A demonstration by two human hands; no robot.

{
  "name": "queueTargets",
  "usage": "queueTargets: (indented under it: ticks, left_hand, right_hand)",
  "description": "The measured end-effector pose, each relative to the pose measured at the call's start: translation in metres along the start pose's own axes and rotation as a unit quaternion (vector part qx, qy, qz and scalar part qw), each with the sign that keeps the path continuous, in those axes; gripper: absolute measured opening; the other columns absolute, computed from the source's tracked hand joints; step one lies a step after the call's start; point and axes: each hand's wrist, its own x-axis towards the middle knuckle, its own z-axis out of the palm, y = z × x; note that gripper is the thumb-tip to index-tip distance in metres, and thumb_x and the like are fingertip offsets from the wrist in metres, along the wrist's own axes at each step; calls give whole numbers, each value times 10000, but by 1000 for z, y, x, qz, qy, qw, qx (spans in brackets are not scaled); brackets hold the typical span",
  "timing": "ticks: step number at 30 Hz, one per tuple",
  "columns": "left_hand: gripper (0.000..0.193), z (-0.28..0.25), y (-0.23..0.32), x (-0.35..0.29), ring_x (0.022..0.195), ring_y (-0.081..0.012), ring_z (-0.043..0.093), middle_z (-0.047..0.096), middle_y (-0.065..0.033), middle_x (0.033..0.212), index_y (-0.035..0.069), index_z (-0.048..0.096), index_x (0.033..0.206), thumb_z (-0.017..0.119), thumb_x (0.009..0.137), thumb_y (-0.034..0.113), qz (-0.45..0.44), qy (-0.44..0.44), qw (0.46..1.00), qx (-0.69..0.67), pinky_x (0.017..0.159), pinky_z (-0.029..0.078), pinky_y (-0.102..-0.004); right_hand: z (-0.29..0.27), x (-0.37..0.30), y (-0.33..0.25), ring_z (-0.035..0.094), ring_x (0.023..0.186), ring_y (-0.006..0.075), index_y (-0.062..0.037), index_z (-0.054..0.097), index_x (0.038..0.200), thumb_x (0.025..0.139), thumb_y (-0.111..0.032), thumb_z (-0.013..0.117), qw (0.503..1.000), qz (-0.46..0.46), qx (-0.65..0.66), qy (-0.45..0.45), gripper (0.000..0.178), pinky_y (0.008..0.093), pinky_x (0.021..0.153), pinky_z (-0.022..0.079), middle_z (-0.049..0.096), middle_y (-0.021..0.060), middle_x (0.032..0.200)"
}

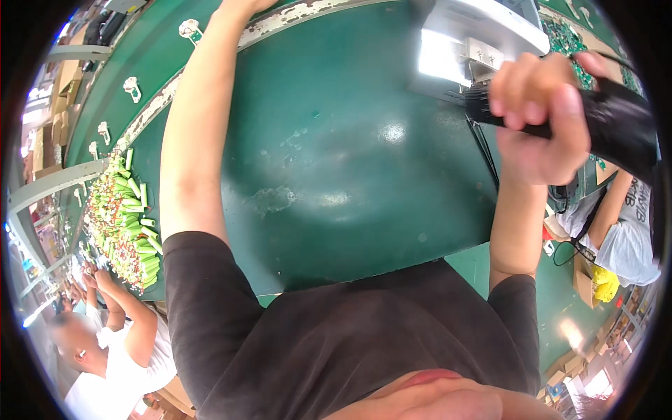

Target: The person repeatedly assembles electronic components by holding each piece in a plastic casing, fastening screws into it using an electric screwdriver, and placing the assembled units onto the conveyor line.

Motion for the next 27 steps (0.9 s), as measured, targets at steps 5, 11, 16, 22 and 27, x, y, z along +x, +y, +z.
queueTargets:
  ticks: [5,11,16,22,27]
  left_hand:
    - [288,36,-23,23,946,-481,652,683,-276,915,21,622,1059,679,888,247,-25,76,997,13,860,513,-565]
    - [234,-16,58,-50,1058,-387,660,674,-240,1139,31,659,1009,717,818,152,15,104,990,-88,898,535,-459]
    - [383,-37,130,-144,1082,-358,620,624,-159,1154,56,685,1135,670,758,-12,288,-52,937,-188,919,530,-434]
    - [397,-37,163,-170,1228,-331,568,605,-93,1287,150,773,1079,670,751,-49,342,-74,910,-223,980,531,-416]
    - [309,-33,150,-169,1335,-372,494,548,-147,1450,111,796,972,788,673,35,277,-96,896,-333,1044,509,-453]
  right_hand:
    - [-29,17,-32,429,626,139,-113,466,721,933,-279,476,992,-23,-81,95,269,353,660,383,445,5,738]
    - [-42,25,-21,446,662,158,-61,497,777,961,-247,448,990,-43,-127,48,266,371,690,394,446,34,716]
    - [24,26,-25,504,507,125,-59,426,1259,1001,-85,569,944,16,-272,187,295,291,538,479,507,9,697]
    - [44,25,-29,481,480,104,-72,440,1278,1009,-150,568,945,79,-265,174,309,269,491,443,467,-6,646]
    - [56,12,-7,458,460,113,-76,398,1312,1011,-155,562,964,128,-161,167,351,270,480,447,464,0,627]
